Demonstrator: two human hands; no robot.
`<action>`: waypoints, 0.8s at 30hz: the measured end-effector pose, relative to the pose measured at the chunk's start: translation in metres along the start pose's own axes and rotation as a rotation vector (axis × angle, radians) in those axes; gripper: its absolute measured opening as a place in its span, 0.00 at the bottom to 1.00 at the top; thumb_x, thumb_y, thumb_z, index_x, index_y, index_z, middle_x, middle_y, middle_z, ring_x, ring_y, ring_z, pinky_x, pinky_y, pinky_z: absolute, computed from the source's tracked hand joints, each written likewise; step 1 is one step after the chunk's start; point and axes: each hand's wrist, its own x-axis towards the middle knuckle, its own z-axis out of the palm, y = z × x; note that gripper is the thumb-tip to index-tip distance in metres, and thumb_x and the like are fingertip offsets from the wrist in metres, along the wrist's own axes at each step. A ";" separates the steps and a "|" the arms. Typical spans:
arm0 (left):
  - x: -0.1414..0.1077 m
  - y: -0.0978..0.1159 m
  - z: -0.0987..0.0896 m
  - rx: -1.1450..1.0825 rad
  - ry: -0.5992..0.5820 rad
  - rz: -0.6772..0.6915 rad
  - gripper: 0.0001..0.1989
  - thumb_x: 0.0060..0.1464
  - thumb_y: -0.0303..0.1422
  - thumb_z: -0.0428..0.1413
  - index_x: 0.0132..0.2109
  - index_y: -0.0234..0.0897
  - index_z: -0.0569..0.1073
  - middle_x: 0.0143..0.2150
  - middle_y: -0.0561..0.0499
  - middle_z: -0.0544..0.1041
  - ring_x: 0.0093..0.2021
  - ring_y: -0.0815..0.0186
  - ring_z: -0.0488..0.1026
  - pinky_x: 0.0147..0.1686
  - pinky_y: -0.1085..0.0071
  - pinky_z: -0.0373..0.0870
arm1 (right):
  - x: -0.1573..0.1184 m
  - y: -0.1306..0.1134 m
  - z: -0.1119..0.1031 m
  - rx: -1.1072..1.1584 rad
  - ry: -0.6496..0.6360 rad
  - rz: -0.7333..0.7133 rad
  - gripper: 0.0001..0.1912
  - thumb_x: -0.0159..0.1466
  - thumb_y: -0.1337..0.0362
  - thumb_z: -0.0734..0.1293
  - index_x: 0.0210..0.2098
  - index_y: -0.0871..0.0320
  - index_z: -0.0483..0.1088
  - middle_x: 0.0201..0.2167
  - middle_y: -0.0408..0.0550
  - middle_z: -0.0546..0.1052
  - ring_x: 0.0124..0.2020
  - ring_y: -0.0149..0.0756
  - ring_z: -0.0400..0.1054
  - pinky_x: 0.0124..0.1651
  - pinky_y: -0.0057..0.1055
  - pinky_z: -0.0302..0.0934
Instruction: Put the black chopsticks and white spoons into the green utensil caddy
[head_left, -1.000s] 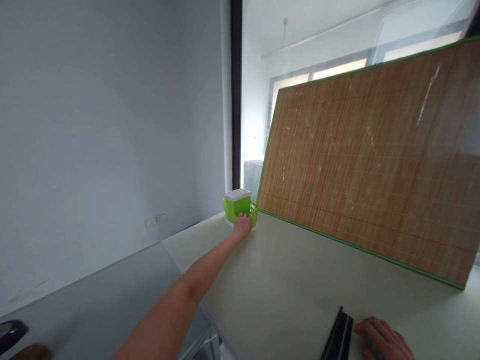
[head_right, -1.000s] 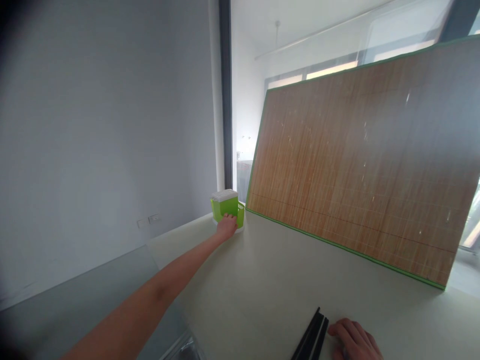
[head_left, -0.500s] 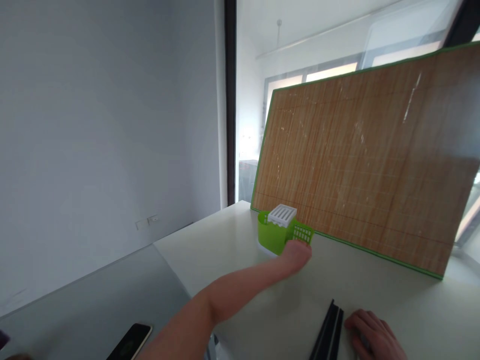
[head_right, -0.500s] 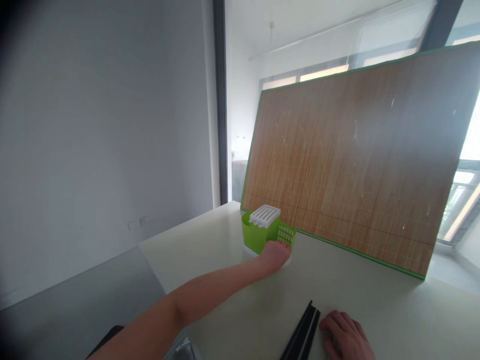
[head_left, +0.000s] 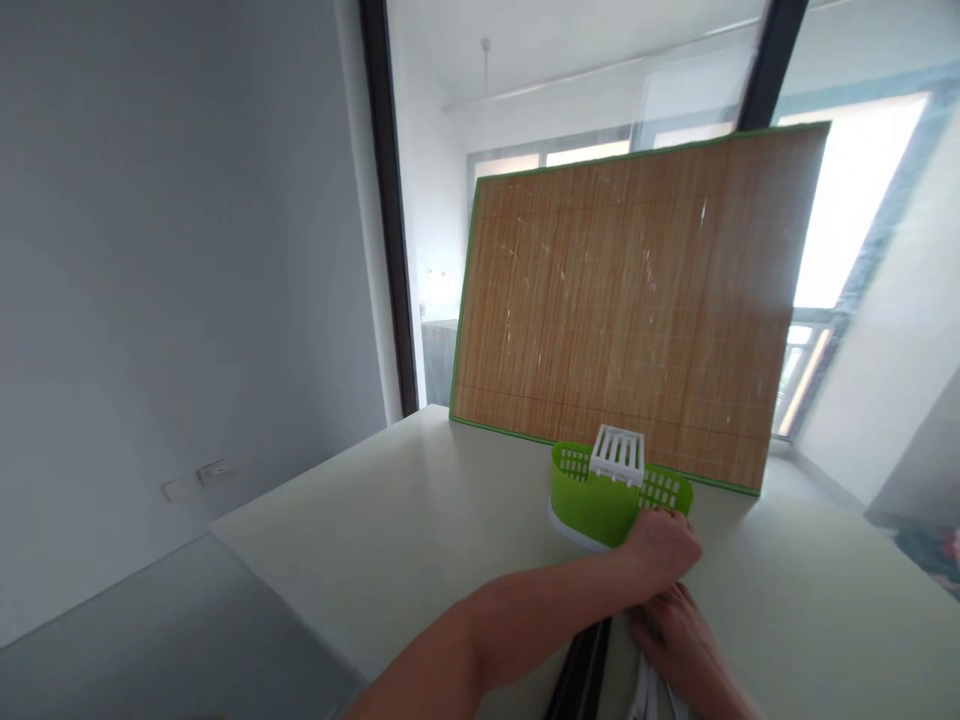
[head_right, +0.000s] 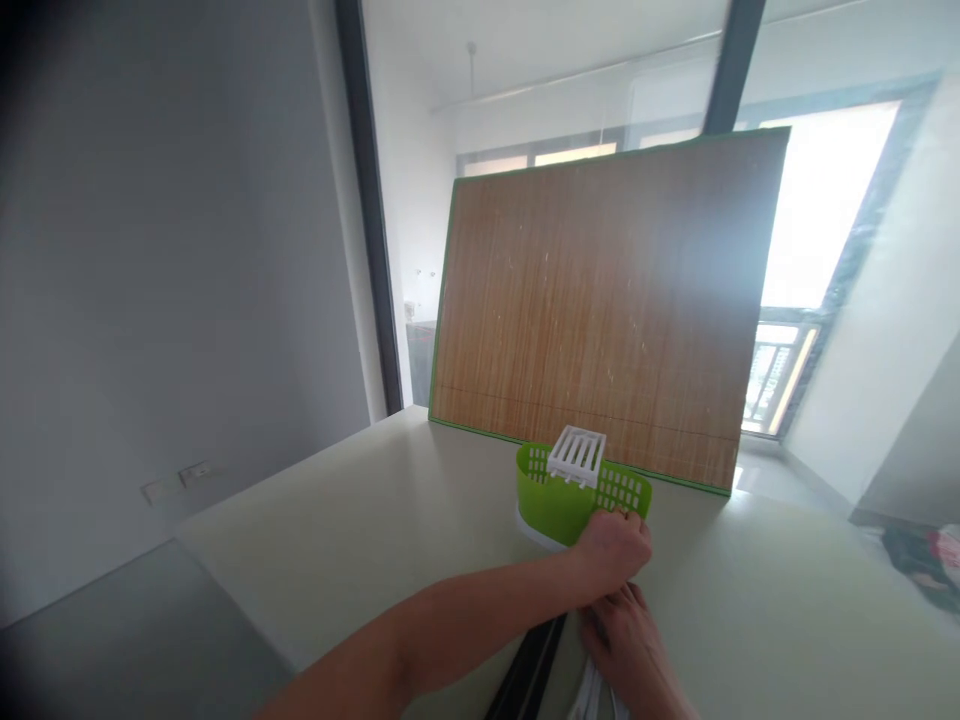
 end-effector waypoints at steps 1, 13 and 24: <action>0.001 0.001 -0.001 -0.005 -0.004 0.001 0.10 0.56 0.25 0.46 0.38 0.27 0.71 0.33 0.43 0.70 0.34 0.62 0.69 0.25 0.71 0.62 | 0.000 0.001 0.002 -0.001 0.012 -0.005 0.13 0.56 0.69 0.59 0.37 0.59 0.73 0.39 0.54 0.75 0.44 0.47 0.65 0.48 0.44 0.56; -0.016 -0.002 -0.021 -0.169 0.106 0.118 0.09 0.57 0.30 0.46 0.38 0.31 0.70 0.39 0.44 0.71 0.43 0.62 0.66 0.37 0.69 0.66 | -0.006 0.007 0.017 -0.049 0.115 0.007 0.15 0.57 0.66 0.57 0.38 0.63 0.72 0.37 0.59 0.75 0.41 0.49 0.67 0.41 0.42 0.60; -0.107 -0.078 -0.032 -0.385 0.279 -0.415 0.16 0.56 0.33 0.47 0.52 0.40 0.63 0.51 0.47 0.67 0.48 0.63 0.65 0.45 0.67 0.67 | 0.005 -0.017 -0.018 0.091 -0.058 0.034 0.08 0.55 0.72 0.60 0.30 0.55 0.66 0.31 0.45 0.69 0.37 0.39 0.62 0.41 0.36 0.55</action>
